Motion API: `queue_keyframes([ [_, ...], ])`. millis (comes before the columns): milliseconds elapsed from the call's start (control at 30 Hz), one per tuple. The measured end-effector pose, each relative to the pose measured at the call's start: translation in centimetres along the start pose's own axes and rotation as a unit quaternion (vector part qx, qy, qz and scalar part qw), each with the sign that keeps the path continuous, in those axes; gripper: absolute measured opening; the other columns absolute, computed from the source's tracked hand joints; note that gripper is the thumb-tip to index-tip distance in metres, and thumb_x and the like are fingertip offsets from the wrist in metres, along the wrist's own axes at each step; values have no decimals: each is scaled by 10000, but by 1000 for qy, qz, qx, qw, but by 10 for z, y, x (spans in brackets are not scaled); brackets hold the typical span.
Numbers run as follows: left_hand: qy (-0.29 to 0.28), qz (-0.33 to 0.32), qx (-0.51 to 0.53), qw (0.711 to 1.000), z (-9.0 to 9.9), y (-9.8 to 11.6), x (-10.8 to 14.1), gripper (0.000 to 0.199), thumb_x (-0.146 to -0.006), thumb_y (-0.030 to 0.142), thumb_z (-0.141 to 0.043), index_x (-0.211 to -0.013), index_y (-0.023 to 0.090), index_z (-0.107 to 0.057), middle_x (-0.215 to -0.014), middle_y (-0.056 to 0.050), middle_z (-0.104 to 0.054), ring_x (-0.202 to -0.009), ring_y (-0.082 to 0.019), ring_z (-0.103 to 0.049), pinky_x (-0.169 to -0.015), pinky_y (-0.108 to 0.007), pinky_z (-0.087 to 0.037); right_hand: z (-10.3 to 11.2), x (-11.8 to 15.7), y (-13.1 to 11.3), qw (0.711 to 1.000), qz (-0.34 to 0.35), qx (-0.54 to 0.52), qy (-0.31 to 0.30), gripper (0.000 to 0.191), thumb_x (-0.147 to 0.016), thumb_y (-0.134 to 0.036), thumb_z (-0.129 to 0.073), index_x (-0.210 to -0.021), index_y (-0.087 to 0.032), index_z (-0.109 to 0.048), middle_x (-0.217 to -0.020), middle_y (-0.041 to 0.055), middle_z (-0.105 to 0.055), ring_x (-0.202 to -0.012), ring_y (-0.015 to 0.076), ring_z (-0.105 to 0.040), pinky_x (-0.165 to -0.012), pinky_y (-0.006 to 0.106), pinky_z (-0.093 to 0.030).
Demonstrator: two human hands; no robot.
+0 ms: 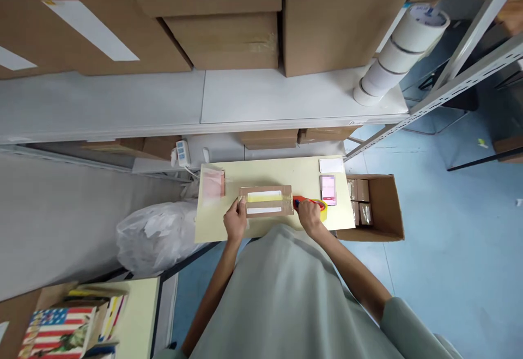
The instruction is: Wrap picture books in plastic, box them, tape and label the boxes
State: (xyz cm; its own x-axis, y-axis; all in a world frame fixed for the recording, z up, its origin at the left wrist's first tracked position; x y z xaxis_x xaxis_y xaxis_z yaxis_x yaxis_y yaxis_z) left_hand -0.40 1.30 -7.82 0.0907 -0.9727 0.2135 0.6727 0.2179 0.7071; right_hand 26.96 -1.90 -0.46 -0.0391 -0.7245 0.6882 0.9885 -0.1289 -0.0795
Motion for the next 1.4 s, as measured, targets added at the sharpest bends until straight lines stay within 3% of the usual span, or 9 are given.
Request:
queue_keyframes([
  [167, 30, 7, 69, 997, 5, -9, -8, 502, -1024, 649, -527, -1220, 249, -757, -1144, -130, -838, -1108, -341, -785, -940, -431, -620, -13, 12, 17, 989, -130, 13, 65, 354, -1125, -416, -578, -1207, -115, -744, -973, 217, -818, -965, 289, -829, -710, 297, -518],
  [267, 52, -35, 92, 994, 14, 4, -22, 557, -1017, 609, -561, -1372, 206, -710, -1407, -211, -756, -1344, -389, -702, -1149, -552, -550, 5, 17, 26, 980, -159, 16, 118, 400, -1141, -477, -544, -1213, -129, -728, -1039, 216, -828, -1008, 288, -829, -730, 285, -529],
  [433, 41, -173, 108, 978, 38, 83, -56, 526, -1070, 507, -528, -1470, 194, -662, -1512, -207, -690, -1434, -355, -645, -1250, -563, -488, 90, 27, 23, 953, -165, -4, 255, 546, -1151, -562, -477, -1245, -62, -676, -1057, 257, -809, -1021, 315, -824, -796, 317, -543],
  [667, 27, -352, 106, 929, 81, 219, -91, 456, -1102, 395, -517, -1511, 248, -653, -1511, -132, -699, -1435, -302, -639, -1262, -514, -495, 224, 26, -37, 920, -112, -11, 376, 620, -1153, -645, -401, -1349, -83, -576, -1093, 244, -810, -1047, 310, -820, -827, 311, -523],
  [833, 61, -404, 103, 907, 111, 261, -105, 455, -1098, 354, -520, -1516, 232, -651, -1491, -146, -708, -1410, -307, -652, -1248, -522, -514, 275, -9, -76, 910, -2, 47, 412, 661, -1159, -641, -383, -1389, -49, -567, -1123, 264, -813, -1092, 295, -806, -1048, 346, -471],
  [967, 93, -402, 100, 905, 123, 255, -110, 432, -1096, 348, -536, -1489, 217, -656, -1472, -144, -723, -1379, -301, -675, -1209, -514, -547, 286, -51, -92, 906, 62, 77, 412, 588, -1164, -538, -472, -1395, -11, -597, -1143, 280, -816, -1103, 311, -794, -1185, 399, -381],
  [1133, 106, -367, 103, 918, 124, 220, -113, 396, -1095, 330, -536, -1452, 219, -665, -1449, -131, -741, -1362, -282, -694, -1194, -481, -557, 284, -93, -97, 894, 92, 61, 435, 468, -1115, -414, -609, -1356, -15, -644, -1245, 308, -783, -1184, 354, -747, -1212, 464, -377],
  [1267, 104, -299, 115, 942, 108, 156, -107, 400, -1076, 355, -549, -1434, 228, -674, -1438, -134, -747, -1346, -290, -709, -1191, -482, -558, 266, -97, -88, 844, 123, 3, 522, 488, -1112, -360, -565, -1465, -25, -607, -1407, 314, -703, -1349, 397, -640, -1243, 550, -376],
  [1400, 71, -161, 137, 975, 66, 62, -82, 404, -1028, 409, -588, -1358, 202, -699, -1408, -169, -754, -1341, -327, -720, -1192, -518, -554, 197, -74, -68, 801, 133, -85, 578, 644, -1155, -422, -450, -1690, -70, -392, -1677, 268, -507, -1590, 387, -425, -1287, 585, -366],
])
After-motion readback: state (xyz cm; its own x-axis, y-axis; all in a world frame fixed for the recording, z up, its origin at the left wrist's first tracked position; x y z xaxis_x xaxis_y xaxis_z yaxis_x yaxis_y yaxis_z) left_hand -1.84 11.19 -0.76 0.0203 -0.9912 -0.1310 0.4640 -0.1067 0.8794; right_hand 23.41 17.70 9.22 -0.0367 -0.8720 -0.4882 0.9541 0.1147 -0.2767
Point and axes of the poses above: each hand's wrist, its own x-axis away from the middle knuckle, its own z-axis out of the back of the hand, y = z × x, the point moved 5 cm from there along -x, towards the middle knuckle
